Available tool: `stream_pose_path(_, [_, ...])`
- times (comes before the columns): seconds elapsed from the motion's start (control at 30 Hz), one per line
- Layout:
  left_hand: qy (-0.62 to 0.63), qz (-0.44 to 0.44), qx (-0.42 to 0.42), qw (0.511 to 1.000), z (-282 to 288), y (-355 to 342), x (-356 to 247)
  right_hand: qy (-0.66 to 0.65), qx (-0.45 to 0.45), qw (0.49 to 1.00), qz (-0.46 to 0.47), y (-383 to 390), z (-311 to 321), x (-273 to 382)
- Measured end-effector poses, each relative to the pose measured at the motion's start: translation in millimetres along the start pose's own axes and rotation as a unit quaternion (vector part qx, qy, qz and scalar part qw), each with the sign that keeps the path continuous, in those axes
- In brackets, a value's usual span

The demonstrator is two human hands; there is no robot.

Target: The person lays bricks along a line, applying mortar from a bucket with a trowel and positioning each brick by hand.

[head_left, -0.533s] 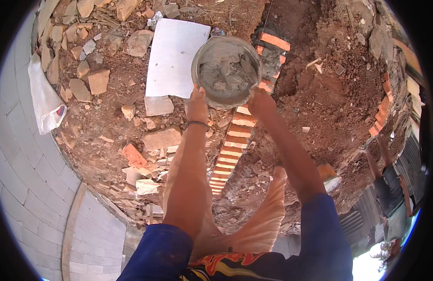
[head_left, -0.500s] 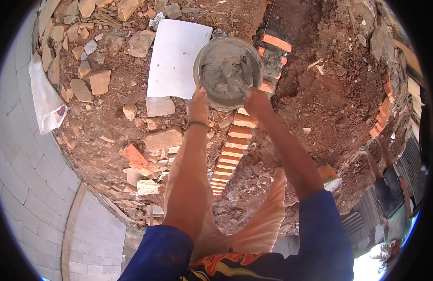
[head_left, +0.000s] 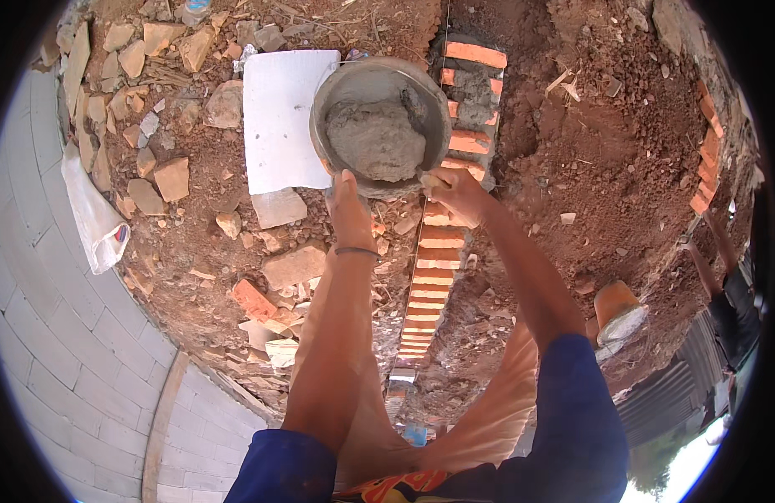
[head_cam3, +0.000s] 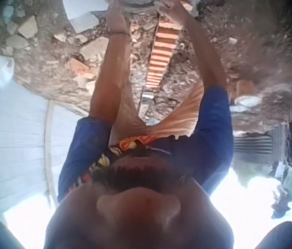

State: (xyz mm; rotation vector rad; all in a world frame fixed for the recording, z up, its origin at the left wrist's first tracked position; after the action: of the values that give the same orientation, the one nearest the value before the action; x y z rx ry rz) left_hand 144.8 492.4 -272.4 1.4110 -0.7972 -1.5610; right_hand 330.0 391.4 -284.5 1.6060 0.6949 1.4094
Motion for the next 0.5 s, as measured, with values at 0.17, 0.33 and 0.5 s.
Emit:
stream_pose_path(0.17, [-0.234,-0.236,-0.001,0.943,23.7,0.9,33.3,-0.043,0.008,0.995,0.087,43.0,24.1,-20.5])
stream_pose_path(0.33, [-0.339,-0.312,0.047,0.886,-4.4,62.6,47.2,-0.043,-0.177,0.981,0.073,67.1,41.9,-63.1])
stream_pose_path(0.5, [-0.49,-0.32,0.07,0.807,-24.9,78.6,57.3,0.162,-0.475,0.857,0.121,0.3,43.0,-109.2])
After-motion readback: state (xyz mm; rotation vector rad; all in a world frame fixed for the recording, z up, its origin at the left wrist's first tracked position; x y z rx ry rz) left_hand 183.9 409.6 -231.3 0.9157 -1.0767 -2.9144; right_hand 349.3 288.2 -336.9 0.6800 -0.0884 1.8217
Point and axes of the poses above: each hand's wrist, its own y-axis away from the middle knuckle, its own z-axis out of the back of the hand, x = y × z, the point moved 5 cm from there along -y, towards the middle knuckle, and after that the axes turned 8 degrees about -x, right-handed, at the moved point
